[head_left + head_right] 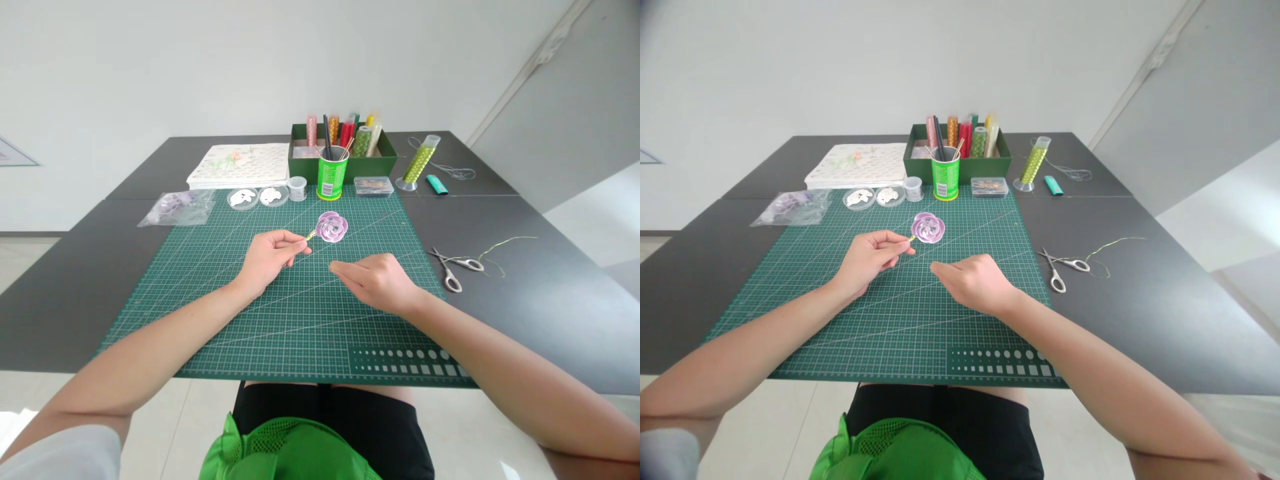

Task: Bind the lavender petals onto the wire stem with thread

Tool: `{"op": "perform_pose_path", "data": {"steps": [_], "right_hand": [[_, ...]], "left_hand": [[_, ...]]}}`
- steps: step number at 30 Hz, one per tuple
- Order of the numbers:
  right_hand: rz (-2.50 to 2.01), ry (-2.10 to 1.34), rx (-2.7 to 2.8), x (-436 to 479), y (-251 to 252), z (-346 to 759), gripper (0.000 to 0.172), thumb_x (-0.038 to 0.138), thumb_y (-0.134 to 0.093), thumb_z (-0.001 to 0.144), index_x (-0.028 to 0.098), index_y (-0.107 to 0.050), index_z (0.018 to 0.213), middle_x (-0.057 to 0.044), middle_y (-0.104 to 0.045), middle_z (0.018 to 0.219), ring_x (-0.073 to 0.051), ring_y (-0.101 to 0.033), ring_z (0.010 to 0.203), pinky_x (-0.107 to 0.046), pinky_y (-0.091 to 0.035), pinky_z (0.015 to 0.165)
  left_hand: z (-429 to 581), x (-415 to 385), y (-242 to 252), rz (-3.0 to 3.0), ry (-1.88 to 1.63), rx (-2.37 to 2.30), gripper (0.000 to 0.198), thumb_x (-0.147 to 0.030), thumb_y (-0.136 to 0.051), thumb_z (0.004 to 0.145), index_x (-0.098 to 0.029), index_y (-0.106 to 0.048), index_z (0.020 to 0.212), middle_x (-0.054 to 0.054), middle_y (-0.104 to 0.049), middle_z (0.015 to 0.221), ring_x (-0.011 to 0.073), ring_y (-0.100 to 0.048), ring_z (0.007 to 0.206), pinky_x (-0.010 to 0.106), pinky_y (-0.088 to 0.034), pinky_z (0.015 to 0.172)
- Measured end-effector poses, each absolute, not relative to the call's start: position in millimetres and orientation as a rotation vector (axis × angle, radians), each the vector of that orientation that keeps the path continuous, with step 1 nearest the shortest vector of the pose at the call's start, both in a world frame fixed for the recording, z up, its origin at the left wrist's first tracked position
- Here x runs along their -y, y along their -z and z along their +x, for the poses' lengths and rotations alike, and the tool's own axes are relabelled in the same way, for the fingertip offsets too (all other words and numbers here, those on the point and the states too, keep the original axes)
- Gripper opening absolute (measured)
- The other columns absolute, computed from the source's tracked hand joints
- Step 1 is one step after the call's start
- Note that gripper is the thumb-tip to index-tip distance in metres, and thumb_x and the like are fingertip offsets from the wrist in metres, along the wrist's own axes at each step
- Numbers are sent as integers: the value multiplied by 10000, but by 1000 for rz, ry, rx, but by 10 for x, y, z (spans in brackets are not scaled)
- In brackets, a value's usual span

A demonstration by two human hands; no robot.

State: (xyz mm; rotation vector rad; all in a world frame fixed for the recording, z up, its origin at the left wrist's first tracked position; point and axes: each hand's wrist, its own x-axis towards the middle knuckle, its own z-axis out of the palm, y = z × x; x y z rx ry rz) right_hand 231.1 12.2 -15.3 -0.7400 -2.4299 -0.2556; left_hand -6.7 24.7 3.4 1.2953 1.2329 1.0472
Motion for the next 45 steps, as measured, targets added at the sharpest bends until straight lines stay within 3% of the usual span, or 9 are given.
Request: {"op": "perform_pose_path", "data": {"steps": [12, 21, 27, 34, 45], "right_hand": [[-602, 369, 2392, -64, 41, 2318, 219, 106, -520, 992, 168, -702, 889, 68, -565, 511, -60, -426, 442, -251, -256, 438], [-503, 451, 2298, -34, -62, 2322, 173, 95, -555, 993, 151, -720, 996, 53, -600, 596, -69, -512, 515, -237, -388, 503], [-581, 283, 2281, -49, -55, 2320, 242, 139, -556, 1005, 177, -731, 841, 59, -541, 528, -64, -443, 456, -230, -314, 451], [-643, -156, 2207, -89, -7, 2300, 205, 235, -628, 999, 151, -785, 896, -3, -725, 661, -75, -625, 534, -186, -442, 500], [-674, -176, 2196, -127, 30, 2290, 181, 217, -656, 978, 141, -793, 888, -20, -783, 731, -114, -726, 614, -192, -522, 553]], "left_hand": [[-81, -253, 1, 1465, -877, -1306, 203, -356, -763, 811, -156, -754, 844, 83, -805, 838, 91, -522, 514, 245, -431, 530], [-49, -234, 65, 1519, -508, -1310, 119, -279, -753, 776, -166, -765, 811, 49, -790, 765, 112, -579, 542, 233, -438, 519], [-6, -132, 99, 1554, -365, -1145, 120, -300, -739, 806, -183, -765, 807, 44, -795, 797, 122, -609, 577, 235, -436, 507], [6, -73, 104, 1508, -269, -1057, 119, -288, -734, 819, -179, -767, 851, 35, -801, 810, 112, -613, 566, 228, -440, 504], [41, -14, 12, 1507, -257, -975, 55, -216, -740, 822, -178, -778, 831, 32, -802, 804, 121, -663, 628, 215, -454, 510]]}}
